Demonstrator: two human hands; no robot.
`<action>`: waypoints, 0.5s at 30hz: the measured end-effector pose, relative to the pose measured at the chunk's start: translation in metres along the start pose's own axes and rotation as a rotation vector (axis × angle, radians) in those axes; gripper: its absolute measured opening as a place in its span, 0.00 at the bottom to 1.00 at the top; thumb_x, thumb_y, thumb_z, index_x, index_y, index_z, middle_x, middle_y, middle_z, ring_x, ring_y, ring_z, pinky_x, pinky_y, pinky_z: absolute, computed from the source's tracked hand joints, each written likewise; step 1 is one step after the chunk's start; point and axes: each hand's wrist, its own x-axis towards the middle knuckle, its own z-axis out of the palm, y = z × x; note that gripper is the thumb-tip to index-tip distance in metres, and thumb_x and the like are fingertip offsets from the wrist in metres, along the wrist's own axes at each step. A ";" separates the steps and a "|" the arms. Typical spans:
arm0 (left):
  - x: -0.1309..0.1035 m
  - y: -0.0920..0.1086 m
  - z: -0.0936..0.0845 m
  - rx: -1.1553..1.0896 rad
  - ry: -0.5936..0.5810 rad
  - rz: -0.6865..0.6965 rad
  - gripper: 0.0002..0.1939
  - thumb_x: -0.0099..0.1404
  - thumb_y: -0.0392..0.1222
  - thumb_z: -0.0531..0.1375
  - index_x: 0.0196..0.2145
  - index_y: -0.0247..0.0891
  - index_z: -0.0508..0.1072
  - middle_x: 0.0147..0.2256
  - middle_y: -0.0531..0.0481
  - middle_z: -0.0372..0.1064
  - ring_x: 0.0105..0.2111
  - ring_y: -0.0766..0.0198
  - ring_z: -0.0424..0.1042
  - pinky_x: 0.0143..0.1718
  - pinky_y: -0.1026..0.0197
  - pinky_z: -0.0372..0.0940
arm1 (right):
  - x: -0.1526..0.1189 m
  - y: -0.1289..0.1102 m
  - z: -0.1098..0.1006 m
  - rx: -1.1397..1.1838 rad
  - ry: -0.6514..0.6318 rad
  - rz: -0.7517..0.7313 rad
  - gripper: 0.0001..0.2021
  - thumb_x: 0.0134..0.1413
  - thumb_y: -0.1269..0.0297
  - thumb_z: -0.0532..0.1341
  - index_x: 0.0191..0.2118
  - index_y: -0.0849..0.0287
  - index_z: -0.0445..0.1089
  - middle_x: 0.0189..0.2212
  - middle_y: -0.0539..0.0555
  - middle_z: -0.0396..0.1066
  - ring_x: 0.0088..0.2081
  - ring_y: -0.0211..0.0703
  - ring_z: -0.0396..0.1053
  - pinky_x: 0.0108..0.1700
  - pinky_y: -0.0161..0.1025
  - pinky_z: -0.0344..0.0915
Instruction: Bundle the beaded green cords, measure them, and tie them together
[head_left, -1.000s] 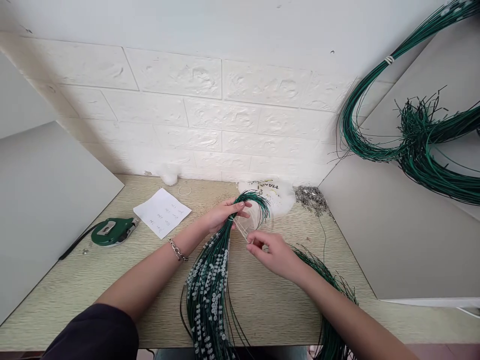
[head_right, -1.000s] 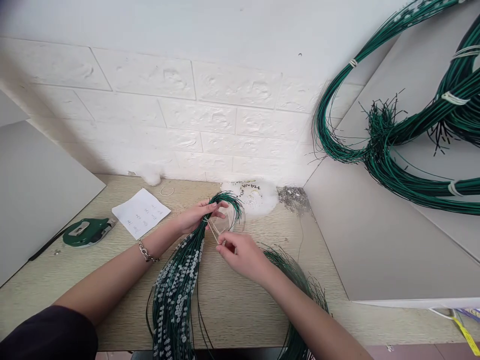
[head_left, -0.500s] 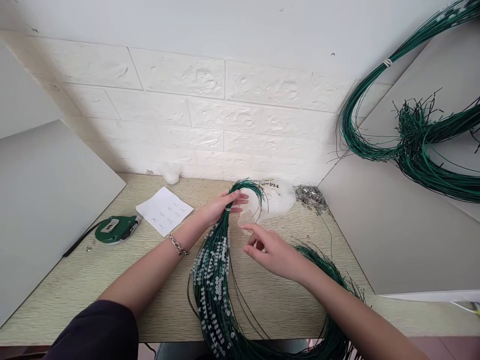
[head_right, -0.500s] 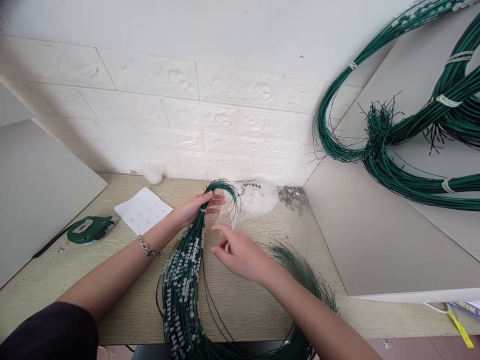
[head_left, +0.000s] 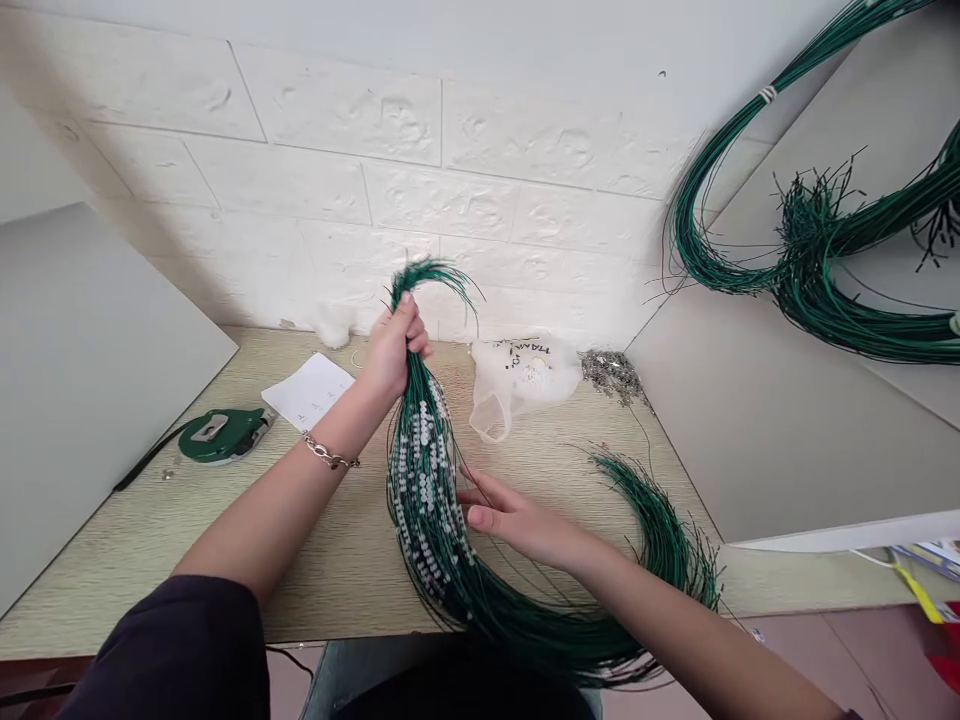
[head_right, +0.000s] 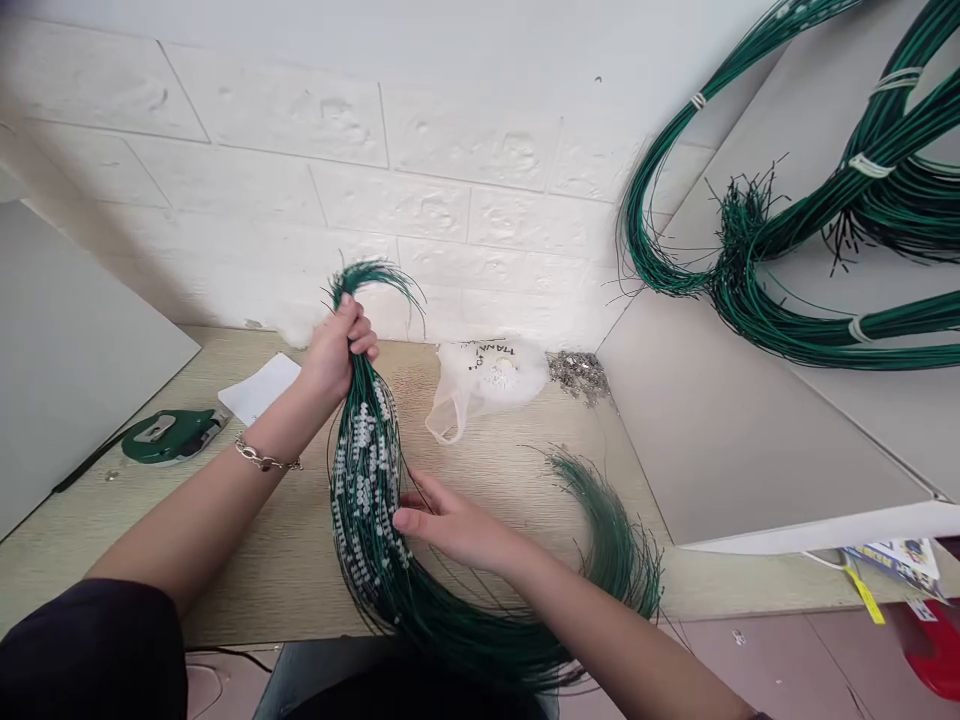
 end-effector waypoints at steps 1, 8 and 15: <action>0.002 0.004 -0.001 0.005 0.058 0.041 0.18 0.52 0.50 0.59 0.22 0.37 0.55 0.15 0.61 0.43 0.11 0.77 0.46 0.12 0.72 0.51 | 0.003 0.001 0.001 0.043 -0.022 0.012 0.44 0.40 0.46 0.61 0.60 0.57 0.41 0.56 0.59 0.51 0.55 0.44 0.52 0.55 0.43 0.50; 0.011 0.030 -0.012 0.004 0.340 0.215 0.17 0.61 0.48 0.52 0.21 0.38 0.51 0.13 0.59 0.43 0.12 0.77 0.46 0.12 0.72 0.45 | 0.011 -0.007 -0.004 -0.036 -0.056 0.061 0.31 0.42 0.50 0.61 0.53 0.53 0.57 0.52 0.54 0.58 0.50 0.42 0.58 0.53 0.42 0.53; 0.013 0.047 -0.022 0.001 0.316 0.219 0.19 0.59 0.57 0.48 0.22 0.40 0.54 0.12 0.59 0.42 0.11 0.75 0.47 0.12 0.69 0.44 | -0.008 -0.006 0.030 -0.951 0.200 0.090 0.37 0.24 0.47 0.67 0.43 0.64 0.62 0.40 0.59 0.64 0.42 0.52 0.62 0.43 0.47 0.60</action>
